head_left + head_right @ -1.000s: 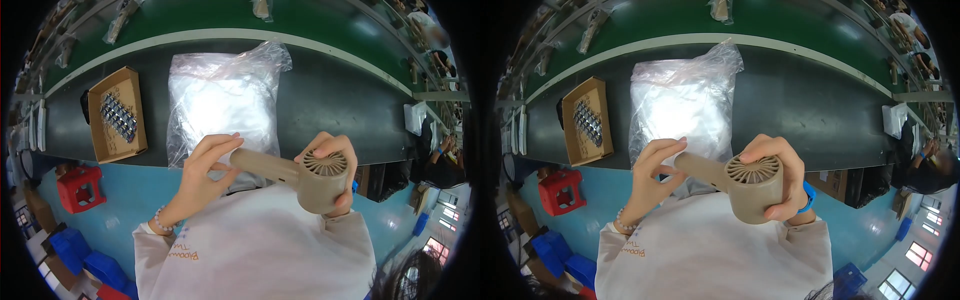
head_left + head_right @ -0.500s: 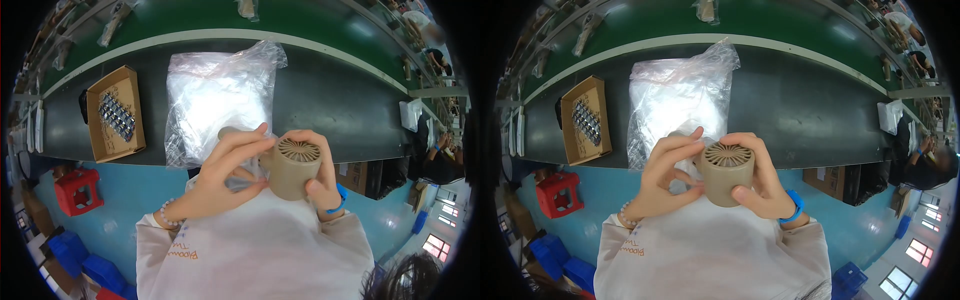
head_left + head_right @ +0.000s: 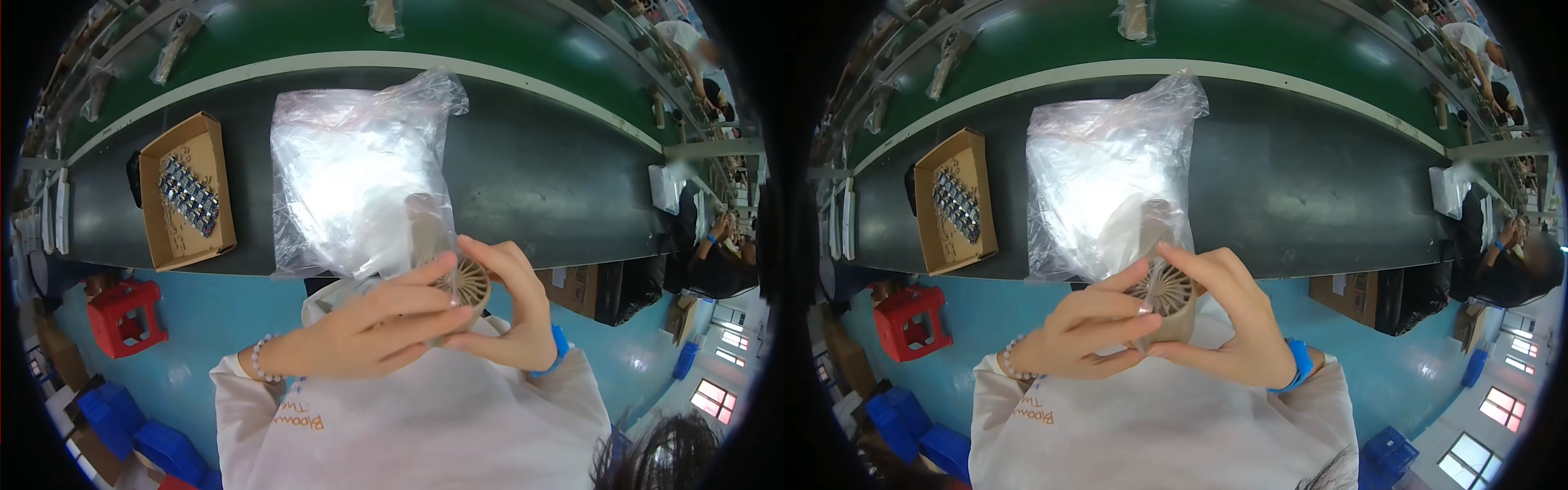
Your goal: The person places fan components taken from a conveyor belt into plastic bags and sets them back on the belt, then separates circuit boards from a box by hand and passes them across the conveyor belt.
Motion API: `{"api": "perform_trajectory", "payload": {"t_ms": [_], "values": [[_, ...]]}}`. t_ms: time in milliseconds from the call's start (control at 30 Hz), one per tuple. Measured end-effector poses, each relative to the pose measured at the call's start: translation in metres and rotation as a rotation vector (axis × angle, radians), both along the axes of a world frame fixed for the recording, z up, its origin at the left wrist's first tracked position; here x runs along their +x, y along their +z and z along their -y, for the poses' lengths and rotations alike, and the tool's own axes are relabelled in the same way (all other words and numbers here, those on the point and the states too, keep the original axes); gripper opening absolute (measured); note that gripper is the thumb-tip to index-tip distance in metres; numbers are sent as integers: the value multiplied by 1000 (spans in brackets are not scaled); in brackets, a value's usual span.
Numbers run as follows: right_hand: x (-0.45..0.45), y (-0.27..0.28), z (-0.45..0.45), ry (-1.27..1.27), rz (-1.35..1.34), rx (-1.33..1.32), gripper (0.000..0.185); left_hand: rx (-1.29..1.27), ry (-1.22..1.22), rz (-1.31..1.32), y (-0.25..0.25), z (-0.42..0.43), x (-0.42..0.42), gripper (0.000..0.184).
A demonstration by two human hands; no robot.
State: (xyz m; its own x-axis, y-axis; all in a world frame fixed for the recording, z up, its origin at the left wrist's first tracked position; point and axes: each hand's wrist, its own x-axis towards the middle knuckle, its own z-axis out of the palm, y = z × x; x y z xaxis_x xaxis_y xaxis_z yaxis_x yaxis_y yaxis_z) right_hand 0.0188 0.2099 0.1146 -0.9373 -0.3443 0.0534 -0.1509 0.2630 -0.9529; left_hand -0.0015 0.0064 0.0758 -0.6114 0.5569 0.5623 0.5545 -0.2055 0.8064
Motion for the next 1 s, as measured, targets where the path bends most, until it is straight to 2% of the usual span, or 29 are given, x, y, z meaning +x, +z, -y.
{"api": "perform_trajectory", "payload": {"t_ms": [133, 200, 333, 433, 500, 533, 600, 633, 700, 733, 767, 833, 867, 933, 967, 1000], "values": [[5, 0, 12, -39, -138, 73, 73, -86, 48, -115, 6, 4, 0, 44], [7, -4, 18, -153, -195, 163, 73, -134, 90, -175, 9, 4, 0, 42], [0, -19, 20, -151, -227, 277, 78, -161, 45, -183, 10, 5, -3, 40], [-16, -25, 14, -26, -319, 261, 98, -77, 59, -92, 15, 4, -3, 38], [-22, -22, 3, 84, -333, 136, 101, -31, 65, 170, 22, 10, -12, 33], [-22, -26, 0, 160, -338, 60, 101, 13, 100, 235, 23, 12, -12, 33], [-21, -25, 4, 248, -310, 148, 98, 25, 81, 149, 23, 16, -17, 38], [-22, -25, 10, 276, -293, 244, 88, 28, 81, 83, 21, 13, -18, 41], [-22, -51, 26, 187, -289, -28, 78, 39, 90, -25, 16, 6, -19, 45], [-30, -47, 24, 192, -179, -118, 76, 46, 98, -68, 14, 2, -18, 45], [-37, -44, 20, 164, -196, -90, 76, 53, 107, -110, 12, -1, -17, 46], [-51, -41, 14, 194, -47, -315, 76, 37, 304, 5, 17, 4, -16, 45], [-57, -43, 9, 155, 59, -420, 78, 94, 347, 54, 9, 9, -14, 39], [-86, -46, -9, 56, -90, -444, 78, 131, 365, 123, 4, 18, -11, 36], [-105, -52, -19, -22, -94, -517, 72, 166, 393, 203, 2, 22, -11, 33], [-122, -54, -24, -118, -74, -664, 61, 117, 357, 168, 2, 29, -14, 31]]}}
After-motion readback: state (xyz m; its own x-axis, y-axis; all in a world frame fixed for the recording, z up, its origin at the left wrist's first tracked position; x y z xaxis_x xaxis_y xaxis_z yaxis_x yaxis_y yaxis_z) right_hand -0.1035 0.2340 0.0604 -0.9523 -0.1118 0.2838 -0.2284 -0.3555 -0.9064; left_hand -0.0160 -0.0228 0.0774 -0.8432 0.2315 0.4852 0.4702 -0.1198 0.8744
